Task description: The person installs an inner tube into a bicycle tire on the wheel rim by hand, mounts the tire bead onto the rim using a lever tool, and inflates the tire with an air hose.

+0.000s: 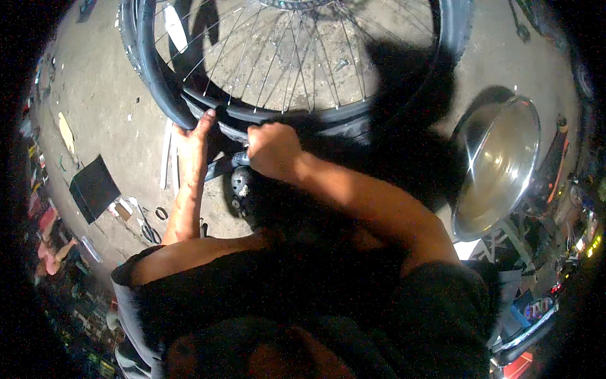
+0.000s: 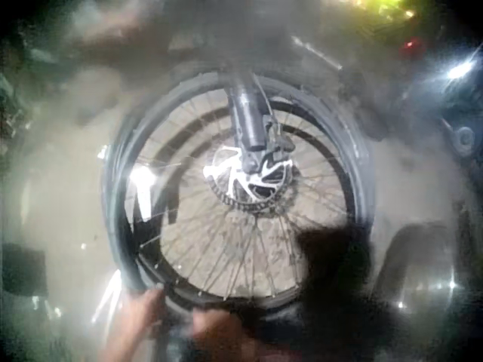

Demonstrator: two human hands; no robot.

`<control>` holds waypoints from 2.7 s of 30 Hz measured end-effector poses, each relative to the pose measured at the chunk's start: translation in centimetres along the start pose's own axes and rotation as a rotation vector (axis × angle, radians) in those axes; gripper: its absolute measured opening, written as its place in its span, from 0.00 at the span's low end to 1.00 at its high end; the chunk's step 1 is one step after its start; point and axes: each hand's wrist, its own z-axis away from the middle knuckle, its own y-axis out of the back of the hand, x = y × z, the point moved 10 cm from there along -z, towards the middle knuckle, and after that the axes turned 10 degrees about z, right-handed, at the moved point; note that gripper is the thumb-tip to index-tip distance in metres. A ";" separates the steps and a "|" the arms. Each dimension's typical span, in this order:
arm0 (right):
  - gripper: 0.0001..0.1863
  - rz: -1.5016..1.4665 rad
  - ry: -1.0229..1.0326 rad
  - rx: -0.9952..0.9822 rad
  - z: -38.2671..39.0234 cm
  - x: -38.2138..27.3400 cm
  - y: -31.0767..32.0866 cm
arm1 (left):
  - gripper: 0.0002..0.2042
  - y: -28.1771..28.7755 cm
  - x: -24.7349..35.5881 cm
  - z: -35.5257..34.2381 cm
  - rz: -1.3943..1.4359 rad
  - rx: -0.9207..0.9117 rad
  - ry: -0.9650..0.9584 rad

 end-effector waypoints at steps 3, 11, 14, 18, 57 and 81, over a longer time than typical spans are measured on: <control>0.05 -0.108 0.130 0.260 -1.2 -2.0 1.6 | 0.16 0.0 -0.2 -0.3 -0.007 0.024 0.052; 0.11 0.034 0.037 -0.693 0.2 2.8 -3.8 | 0.15 0.8 -2.0 -1.0 -0.257 0.000 0.129; 0.10 0.176 0.017 -1.061 3.1 6.9 0.0 | 0.17 1.1 -2.1 -0.8 -0.208 -0.023 0.142; 0.16 0.367 0.164 -0.821 4.7 14.7 7.2 | 0.19 0.9 -1.4 -1.2 -0.198 -0.052 0.058; 0.15 0.362 0.247 -0.831 4.9 13.1 5.1 | 0.39 4.0 5.7 -6.1 -0.420 0.157 -0.306; 0.13 0.291 0.115 -0.831 3.8 13.7 6.3 | 0.19 3.8 2.9 -7.0 -0.422 0.056 -0.092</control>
